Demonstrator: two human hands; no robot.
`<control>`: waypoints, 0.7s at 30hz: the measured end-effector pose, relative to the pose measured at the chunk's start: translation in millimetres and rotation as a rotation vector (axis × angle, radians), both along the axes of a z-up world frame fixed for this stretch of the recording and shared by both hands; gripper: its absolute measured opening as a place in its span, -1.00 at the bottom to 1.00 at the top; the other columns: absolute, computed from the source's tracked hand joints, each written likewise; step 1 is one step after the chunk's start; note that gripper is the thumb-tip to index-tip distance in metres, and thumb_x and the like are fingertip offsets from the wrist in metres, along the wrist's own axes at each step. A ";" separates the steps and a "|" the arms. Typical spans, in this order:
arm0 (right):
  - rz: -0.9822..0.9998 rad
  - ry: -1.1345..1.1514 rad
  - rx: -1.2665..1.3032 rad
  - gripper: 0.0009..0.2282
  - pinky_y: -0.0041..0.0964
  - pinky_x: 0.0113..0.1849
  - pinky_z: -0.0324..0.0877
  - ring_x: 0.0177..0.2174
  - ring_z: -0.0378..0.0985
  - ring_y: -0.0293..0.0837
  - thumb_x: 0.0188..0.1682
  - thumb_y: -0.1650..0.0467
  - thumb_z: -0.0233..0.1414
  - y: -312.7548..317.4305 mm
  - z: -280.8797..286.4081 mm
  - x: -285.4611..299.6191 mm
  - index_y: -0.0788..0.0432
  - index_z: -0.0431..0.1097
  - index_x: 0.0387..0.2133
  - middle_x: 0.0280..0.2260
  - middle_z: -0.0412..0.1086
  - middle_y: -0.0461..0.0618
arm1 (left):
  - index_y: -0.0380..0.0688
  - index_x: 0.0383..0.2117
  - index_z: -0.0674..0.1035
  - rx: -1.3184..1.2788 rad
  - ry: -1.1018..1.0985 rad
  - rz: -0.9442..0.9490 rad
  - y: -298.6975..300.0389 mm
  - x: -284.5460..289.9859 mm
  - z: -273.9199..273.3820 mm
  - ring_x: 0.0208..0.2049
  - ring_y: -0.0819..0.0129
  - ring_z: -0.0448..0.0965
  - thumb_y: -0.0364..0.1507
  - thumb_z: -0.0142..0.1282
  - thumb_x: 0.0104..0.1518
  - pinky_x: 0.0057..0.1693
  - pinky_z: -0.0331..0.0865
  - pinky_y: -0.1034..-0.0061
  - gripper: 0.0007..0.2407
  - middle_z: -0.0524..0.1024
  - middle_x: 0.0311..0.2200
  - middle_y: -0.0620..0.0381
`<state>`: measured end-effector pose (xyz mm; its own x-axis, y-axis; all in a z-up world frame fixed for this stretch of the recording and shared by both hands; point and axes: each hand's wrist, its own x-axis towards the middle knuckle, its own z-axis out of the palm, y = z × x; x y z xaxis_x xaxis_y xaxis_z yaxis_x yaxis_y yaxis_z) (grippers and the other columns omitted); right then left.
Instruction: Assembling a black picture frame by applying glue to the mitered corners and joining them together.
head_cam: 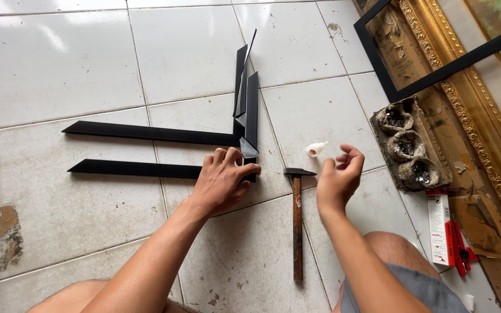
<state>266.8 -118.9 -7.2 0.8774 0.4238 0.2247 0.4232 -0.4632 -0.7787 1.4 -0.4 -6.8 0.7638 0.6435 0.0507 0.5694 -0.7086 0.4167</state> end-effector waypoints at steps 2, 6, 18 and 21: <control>0.128 0.131 0.066 -0.71 -0.24 -0.25 0.50 -0.29 0.45 -0.17 0.06 0.45 0.07 -2.3 26.2 -42.5 0.00 0.39 0.07 -0.26 0.39 -0.10 | 0.51 0.05 0.67 0.023 -0.003 -0.006 0.2 -1.1 -3.9 0.08 0.12 0.35 -0.21 0.29 0.12 0.23 0.34 0.09 -0.67 0.29 -0.10 0.25; 0.405 0.540 0.184 -0.81 -0.36 -0.45 0.63 -0.42 0.61 -0.18 0.17 0.48 0.09 -3.7 29.1 -101.7 0.16 0.38 0.02 -0.28 0.43 0.01 | 0.52 0.04 0.66 0.070 -0.017 -0.012 -1.2 -2.9 -5.5 0.07 0.13 0.35 -0.19 0.30 0.11 0.20 0.35 0.11 -0.67 0.28 -0.11 0.25; 0.508 0.388 -0.076 -0.83 -0.29 -0.52 0.70 -0.46 0.76 -0.11 0.13 0.49 0.14 2.8 24.7 -119.1 0.14 0.53 -0.03 -0.33 0.63 0.12 | 0.52 -0.09 0.67 0.140 -0.058 0.012 5.4 -9.8 -12.5 0.05 0.14 0.29 -0.18 0.28 0.18 0.19 0.34 0.17 -0.81 0.26 -0.11 0.27; 0.508 0.375 -0.083 -0.83 -0.30 -0.53 0.69 -0.47 0.75 -0.13 0.12 0.49 0.15 2.9 24.7 -119.0 0.13 0.54 -0.05 -0.35 0.63 0.11 | 0.51 -0.13 0.66 0.154 -0.061 0.005 3.7 -6.6 -17.4 0.07 0.14 0.30 -0.19 0.27 0.20 0.17 0.34 0.21 -0.85 0.25 -0.11 0.29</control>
